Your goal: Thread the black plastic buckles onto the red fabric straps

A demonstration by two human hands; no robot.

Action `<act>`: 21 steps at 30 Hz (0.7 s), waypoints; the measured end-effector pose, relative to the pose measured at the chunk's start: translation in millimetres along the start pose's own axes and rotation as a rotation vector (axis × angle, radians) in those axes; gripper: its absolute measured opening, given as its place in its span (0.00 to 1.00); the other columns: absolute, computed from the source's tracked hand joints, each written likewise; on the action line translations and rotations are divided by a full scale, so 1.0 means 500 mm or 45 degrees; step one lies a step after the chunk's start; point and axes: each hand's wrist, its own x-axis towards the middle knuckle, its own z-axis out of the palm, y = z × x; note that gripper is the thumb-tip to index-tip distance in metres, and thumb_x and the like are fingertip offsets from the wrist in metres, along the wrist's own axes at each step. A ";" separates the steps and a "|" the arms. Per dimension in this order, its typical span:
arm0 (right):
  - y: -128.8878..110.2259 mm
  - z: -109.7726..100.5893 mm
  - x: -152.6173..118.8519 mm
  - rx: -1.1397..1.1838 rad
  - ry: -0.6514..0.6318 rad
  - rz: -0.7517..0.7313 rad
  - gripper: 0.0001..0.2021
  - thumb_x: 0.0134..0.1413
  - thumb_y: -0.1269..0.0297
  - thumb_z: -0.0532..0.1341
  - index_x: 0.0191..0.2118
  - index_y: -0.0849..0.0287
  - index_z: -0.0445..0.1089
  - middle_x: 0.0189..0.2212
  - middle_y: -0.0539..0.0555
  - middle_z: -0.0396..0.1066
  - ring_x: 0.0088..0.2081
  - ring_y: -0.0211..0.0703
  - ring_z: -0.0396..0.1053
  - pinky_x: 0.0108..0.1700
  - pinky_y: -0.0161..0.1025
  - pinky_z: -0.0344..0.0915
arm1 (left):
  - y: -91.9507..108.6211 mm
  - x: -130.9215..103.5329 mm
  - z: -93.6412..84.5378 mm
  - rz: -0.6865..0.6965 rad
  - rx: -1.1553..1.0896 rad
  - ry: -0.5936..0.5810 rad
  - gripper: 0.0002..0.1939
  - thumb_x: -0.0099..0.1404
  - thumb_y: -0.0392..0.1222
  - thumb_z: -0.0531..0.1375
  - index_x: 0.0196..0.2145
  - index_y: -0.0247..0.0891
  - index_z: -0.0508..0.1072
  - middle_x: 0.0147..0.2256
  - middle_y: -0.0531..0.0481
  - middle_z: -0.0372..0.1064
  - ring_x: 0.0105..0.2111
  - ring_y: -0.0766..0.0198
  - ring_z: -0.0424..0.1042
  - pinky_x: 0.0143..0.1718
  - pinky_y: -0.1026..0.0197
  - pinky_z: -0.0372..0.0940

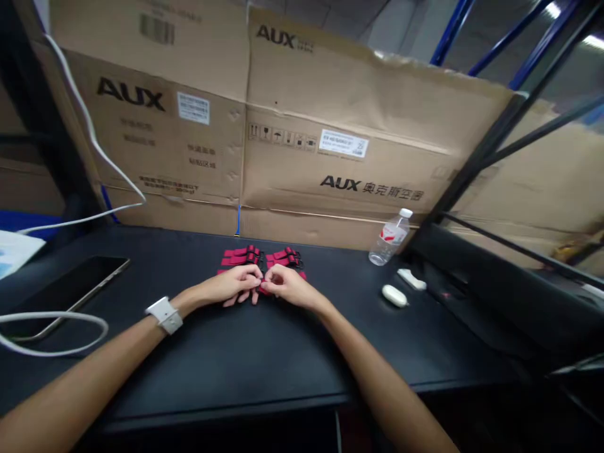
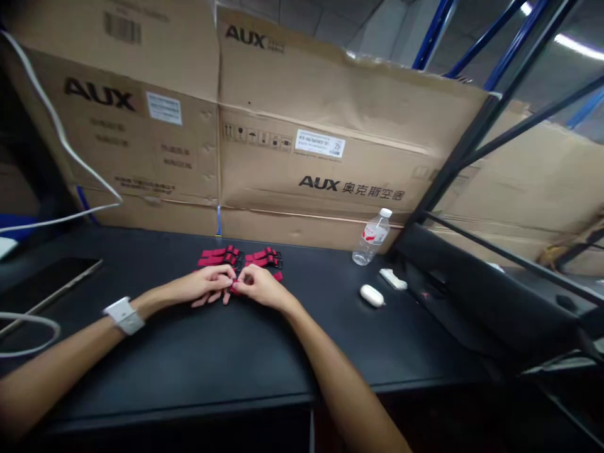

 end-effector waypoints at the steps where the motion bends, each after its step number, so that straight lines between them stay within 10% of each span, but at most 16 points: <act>1: -0.001 -0.001 -0.001 0.022 -0.032 0.003 0.11 0.55 0.58 0.60 0.29 0.61 0.66 0.26 0.47 0.65 0.27 0.33 0.62 0.29 0.31 0.57 | 0.002 -0.002 0.000 0.004 -0.004 -0.008 0.16 0.63 0.54 0.55 0.38 0.37 0.62 0.27 0.50 0.71 0.17 0.72 0.59 0.09 0.74 0.51; 12: -0.004 0.006 -0.001 0.357 0.020 0.015 0.19 0.43 0.56 0.68 0.39 0.59 0.65 0.31 0.49 0.70 0.31 0.37 0.68 0.34 0.34 0.65 | 0.000 0.000 -0.006 -0.016 0.021 0.005 0.16 0.61 0.54 0.57 0.36 0.38 0.64 0.27 0.52 0.69 0.16 0.72 0.58 0.10 0.73 0.51; 21: -0.027 -0.015 -0.009 -0.283 0.141 -0.302 0.14 0.50 0.61 0.64 0.42 0.60 0.69 0.38 0.54 0.70 0.39 0.41 0.68 0.44 0.37 0.63 | 0.003 0.005 -0.010 -0.050 -0.026 0.129 0.18 0.58 0.56 0.59 0.33 0.37 0.67 0.19 0.59 0.58 0.12 0.76 0.49 0.11 0.72 0.45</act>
